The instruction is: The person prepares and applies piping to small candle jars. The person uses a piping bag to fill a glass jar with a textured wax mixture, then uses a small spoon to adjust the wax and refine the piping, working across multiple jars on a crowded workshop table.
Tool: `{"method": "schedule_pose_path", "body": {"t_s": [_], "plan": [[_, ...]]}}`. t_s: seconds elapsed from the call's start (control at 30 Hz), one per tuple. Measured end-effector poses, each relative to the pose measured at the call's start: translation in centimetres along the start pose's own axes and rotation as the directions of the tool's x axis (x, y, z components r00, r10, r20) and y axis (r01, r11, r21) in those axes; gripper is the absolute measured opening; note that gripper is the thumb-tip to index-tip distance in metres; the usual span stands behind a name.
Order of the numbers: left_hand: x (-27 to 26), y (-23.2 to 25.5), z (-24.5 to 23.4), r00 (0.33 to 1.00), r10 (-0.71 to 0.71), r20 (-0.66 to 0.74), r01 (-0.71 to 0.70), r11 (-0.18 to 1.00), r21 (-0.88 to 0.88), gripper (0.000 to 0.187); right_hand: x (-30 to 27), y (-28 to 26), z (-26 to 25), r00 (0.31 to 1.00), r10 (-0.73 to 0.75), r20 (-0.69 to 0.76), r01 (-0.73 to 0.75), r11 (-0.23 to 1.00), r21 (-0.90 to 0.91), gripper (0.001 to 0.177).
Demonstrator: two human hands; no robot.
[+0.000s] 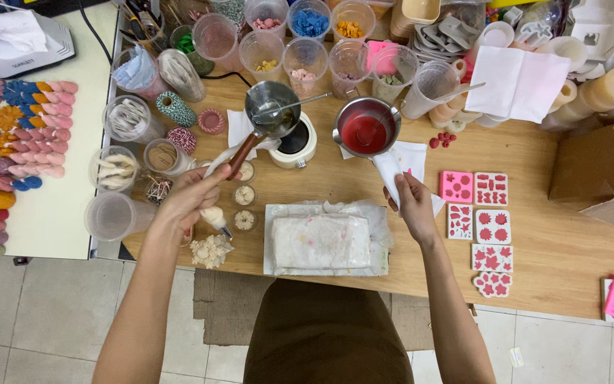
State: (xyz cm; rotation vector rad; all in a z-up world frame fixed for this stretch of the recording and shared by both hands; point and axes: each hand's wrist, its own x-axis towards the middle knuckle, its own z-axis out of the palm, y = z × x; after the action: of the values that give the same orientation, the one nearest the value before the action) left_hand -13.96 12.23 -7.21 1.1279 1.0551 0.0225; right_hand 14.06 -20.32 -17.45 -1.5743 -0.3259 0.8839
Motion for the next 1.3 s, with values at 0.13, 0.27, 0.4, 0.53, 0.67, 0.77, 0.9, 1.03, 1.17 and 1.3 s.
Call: {"method": "schedule_pose_path", "body": {"t_s": [0.13, 0.27, 0.4, 0.53, 0.67, 0.77, 0.9, 1.03, 1.17, 1.3], "plan": [[-4.5, 2.5, -1.4, 0.995, 0.101, 0.017, -0.1, 0.993, -0.059, 0.034, -0.9, -2.7, 1.6, 0.996, -0.048, 0.075, 0.047, 0.999, 0.014, 0.034], [-7.9, 4.0, -1.9, 0.972, 0.234, -0.012, -0.234, 0.969, -0.081, 0.034, -0.6, -1.8, 7.9, 1.0, 0.001, 0.012, -0.003, 0.985, 0.17, 0.035], [-9.8, 4.3, -1.6, 0.969, 0.248, -0.014, -0.248, 0.963, -0.104, 0.033, -1.2, 0.5, 16.2, 0.995, 0.088, -0.045, -0.056, 0.881, 0.469, 0.029], [-10.4, 3.7, -0.7, 0.971, 0.239, -0.011, -0.239, 0.962, -0.13, 0.032, -1.3, 1.6, 21.4, 0.99, 0.103, -0.1, -0.042, 0.873, 0.486, 0.033], [-11.3, 3.5, 0.6, 0.972, 0.234, 0.017, -0.23, 0.963, -0.138, 0.033, 0.7, 2.4, 24.0, 0.99, 0.144, -0.007, -0.116, 0.825, 0.554, 0.031], [-12.0, 3.3, 1.7, 0.977, 0.212, 0.022, -0.209, 0.973, -0.099, 0.034, 2.5, 3.5, 25.5, 0.975, 0.22, 0.036, -0.203, 0.811, 0.549, 0.029], [-12.3, 3.1, 2.7, 0.978, 0.202, 0.045, -0.198, 0.977, -0.072, 0.036, 4.6, 6.9, 26.7, 0.954, 0.274, 0.121, -0.296, 0.806, 0.512, 0.029], [-12.1, 2.7, 4.5, 0.978, 0.195, 0.071, -0.19, 0.979, -0.067, 0.035, 6.1, 9.6, 26.5, 0.93, 0.293, 0.221, -0.367, 0.775, 0.514, 0.036], [-10.7, 1.8, 7.1, 0.977, 0.167, 0.133, -0.162, 0.986, -0.05, 0.035, 3.9, 8.4, 23.6, 0.97, 0.205, 0.133, -0.244, 0.859, 0.45, 0.05], [-7.8, 0.2, 10.7, 0.978, 0.117, 0.173, -0.11, 0.993, -0.049, 0.035, -1.8, 3.8, 16.5, 0.998, 0.066, -0.005, -0.059, 0.931, 0.361, 0.048]]}}
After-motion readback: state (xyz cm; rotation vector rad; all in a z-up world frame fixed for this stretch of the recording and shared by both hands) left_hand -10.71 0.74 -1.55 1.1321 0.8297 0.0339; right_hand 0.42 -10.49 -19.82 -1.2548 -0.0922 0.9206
